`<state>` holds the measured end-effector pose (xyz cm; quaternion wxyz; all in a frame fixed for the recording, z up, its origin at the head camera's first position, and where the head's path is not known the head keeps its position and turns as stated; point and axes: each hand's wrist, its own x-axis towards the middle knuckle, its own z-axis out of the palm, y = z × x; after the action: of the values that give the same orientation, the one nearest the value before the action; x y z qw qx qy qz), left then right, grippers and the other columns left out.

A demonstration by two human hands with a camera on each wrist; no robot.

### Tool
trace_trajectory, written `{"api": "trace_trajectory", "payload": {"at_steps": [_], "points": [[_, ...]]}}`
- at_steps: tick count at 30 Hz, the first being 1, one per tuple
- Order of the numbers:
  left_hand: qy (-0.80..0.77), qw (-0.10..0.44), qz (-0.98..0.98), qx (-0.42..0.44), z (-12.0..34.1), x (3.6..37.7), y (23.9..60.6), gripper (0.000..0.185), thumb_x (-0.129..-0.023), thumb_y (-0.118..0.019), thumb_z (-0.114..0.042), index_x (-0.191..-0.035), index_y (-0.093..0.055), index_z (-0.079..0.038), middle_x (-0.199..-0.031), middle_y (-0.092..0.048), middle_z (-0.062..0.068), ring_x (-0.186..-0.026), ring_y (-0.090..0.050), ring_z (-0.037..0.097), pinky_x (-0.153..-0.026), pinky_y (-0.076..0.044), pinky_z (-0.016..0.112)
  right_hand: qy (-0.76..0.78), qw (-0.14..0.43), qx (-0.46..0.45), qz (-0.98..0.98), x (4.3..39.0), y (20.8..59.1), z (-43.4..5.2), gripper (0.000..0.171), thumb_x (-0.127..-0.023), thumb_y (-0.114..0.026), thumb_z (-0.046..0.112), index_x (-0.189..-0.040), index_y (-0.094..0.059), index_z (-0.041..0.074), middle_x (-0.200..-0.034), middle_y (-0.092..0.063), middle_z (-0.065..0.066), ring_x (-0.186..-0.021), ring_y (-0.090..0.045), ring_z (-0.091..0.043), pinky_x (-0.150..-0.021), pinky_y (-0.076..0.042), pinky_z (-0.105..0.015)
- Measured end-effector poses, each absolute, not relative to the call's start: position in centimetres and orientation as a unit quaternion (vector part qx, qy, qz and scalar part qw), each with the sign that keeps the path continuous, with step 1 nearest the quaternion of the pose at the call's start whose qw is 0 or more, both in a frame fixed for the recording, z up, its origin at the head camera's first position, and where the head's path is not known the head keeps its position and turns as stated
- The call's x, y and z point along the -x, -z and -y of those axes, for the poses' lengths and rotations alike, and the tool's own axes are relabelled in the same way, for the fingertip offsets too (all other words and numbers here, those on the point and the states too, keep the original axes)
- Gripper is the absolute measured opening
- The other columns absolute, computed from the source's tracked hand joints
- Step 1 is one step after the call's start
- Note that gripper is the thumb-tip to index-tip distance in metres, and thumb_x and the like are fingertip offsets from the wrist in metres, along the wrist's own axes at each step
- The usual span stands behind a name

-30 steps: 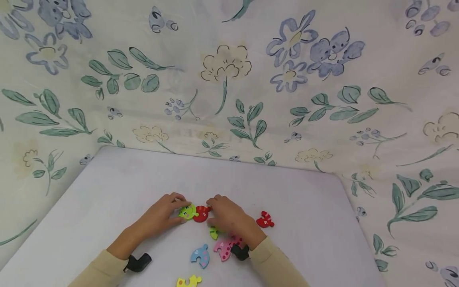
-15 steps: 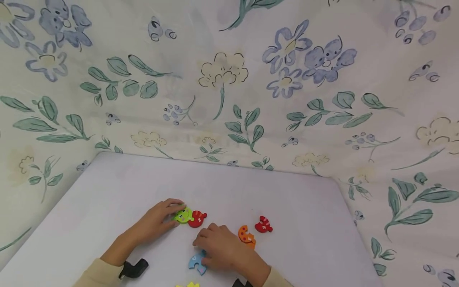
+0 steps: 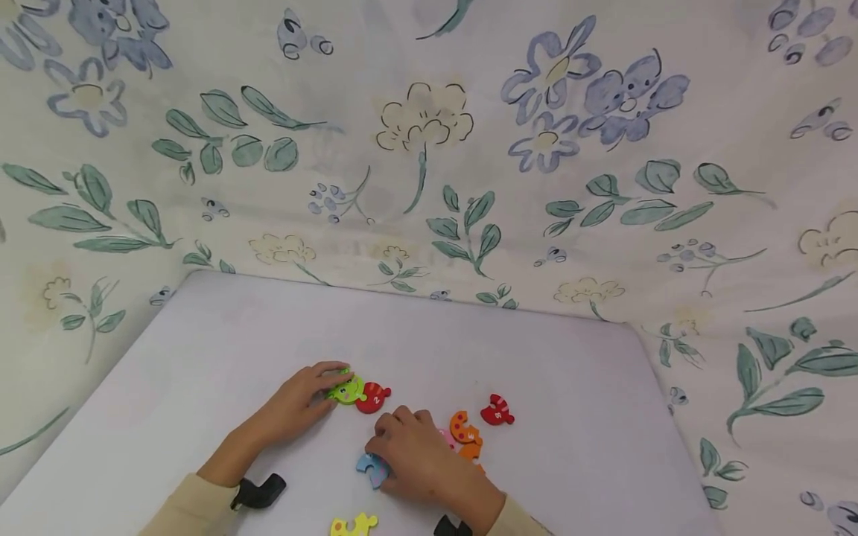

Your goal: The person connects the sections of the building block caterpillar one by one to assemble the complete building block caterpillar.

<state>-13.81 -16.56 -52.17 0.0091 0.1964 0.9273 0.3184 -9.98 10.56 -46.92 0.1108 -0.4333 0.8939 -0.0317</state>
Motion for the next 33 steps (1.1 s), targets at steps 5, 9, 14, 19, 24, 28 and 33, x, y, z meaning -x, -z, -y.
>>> {"api": "trace_trajectory", "payload": {"at_steps": [5, 9, 14, 19, 24, 28, 33], "points": [[-0.331, 0.010, -0.925, -0.189, 16.5, 13.7, 52.3, 0.052, -0.094, -0.075, -0.004, -0.144, -0.065, -0.015, -0.152, -0.055, 0.004, -0.136, -0.052, 0.032, -0.111, -0.046, 0.052, 0.050, 0.117, 0.383, -0.915, 10.5, 47.2, -11.0, 0.050, -0.085, -0.084, 0.052, -0.126, -0.071, 0.027, -0.124, -0.061, 0.008, -0.113, -0.050, -0.014, -0.099, -0.050, -0.044], [-0.341, 0.012, -0.922, -0.184, 16.4, 13.5, 52.4, 0.052, -0.094, -0.074, -0.003, -0.144, -0.065, -0.014, -0.152, -0.055, 0.004, -0.137, -0.051, 0.032, -0.111, -0.046, 0.052, 0.055, 0.113, 0.348, -0.929, 11.2, 47.6, -11.8, 0.053, -0.085, -0.085, 0.051, -0.127, -0.069, 0.022, -0.122, -0.062, 0.006, -0.111, -0.051, -0.015, -0.097, -0.051, -0.045], [-0.346, 0.016, -0.921, -0.179, 16.4, 13.4, 52.4, 0.052, -0.095, -0.073, -0.003, -0.145, -0.064, -0.015, -0.153, -0.054, 0.004, -0.137, -0.050, 0.032, -0.111, -0.046, 0.052, 0.073, 0.102, 0.308, -0.943, 11.8, 48.0, -12.8, 0.057, -0.082, -0.087, 0.048, -0.126, -0.069, 0.016, -0.118, -0.063, 0.002, -0.107, -0.055, -0.017, -0.093, -0.054, -0.047], [-0.355, 0.006, -0.916, -0.185, 16.4, 13.2, 52.3, 0.052, -0.095, -0.073, -0.001, -0.145, -0.064, -0.012, -0.153, -0.054, 0.006, -0.136, -0.051, 0.032, -0.110, -0.047, 0.053, 0.120, 0.116, 0.264, -0.950, 12.5, 47.7, -13.4, 0.057, -0.081, -0.089, 0.044, -0.126, -0.069, 0.014, -0.113, -0.066, 0.001, -0.101, -0.057, -0.017, -0.090, -0.056, -0.046], [-0.362, 0.003, -0.913, -0.187, 16.3, 13.2, 52.3, 0.053, -0.094, -0.072, 0.000, -0.145, -0.064, -0.012, -0.153, -0.054, 0.005, -0.134, -0.052, 0.030, -0.108, -0.047, 0.052, 0.153, 0.133, 0.240, -0.949, 13.1, 47.1, -13.8, 0.060, -0.081, -0.089, 0.043, -0.127, -0.068, 0.011, -0.114, -0.069, -0.002, -0.100, -0.062, -0.018, -0.088, -0.059, -0.043], [-0.373, 0.009, -0.910, -0.181, 16.4, 13.1, 52.3, 0.053, -0.095, -0.072, 0.001, -0.146, -0.063, -0.013, -0.154, -0.053, 0.004, -0.135, -0.050, 0.030, -0.109, -0.047, 0.053, 0.159, 0.134, 0.235, -0.949, 13.5, 46.7, -14.0, 0.059, -0.083, -0.088, 0.041, -0.129, -0.067, 0.010, -0.117, -0.070, -0.004, -0.101, -0.064, -0.020, -0.088, -0.060, -0.043], [-0.390, 0.015, -0.904, -0.175, 16.5, 13.0, 52.3, 0.054, -0.096, -0.070, 0.002, -0.147, -0.062, -0.013, -0.154, -0.053, 0.003, -0.134, -0.049, 0.030, -0.109, -0.046, 0.054, 0.150, 0.112, 0.246, -0.951, 13.8, 46.9, -14.1, 0.056, -0.086, -0.086, 0.035, -0.132, -0.066, 0.008, -0.120, -0.070, -0.005, -0.102, -0.064, -0.021, -0.090, -0.060, -0.043]]}}
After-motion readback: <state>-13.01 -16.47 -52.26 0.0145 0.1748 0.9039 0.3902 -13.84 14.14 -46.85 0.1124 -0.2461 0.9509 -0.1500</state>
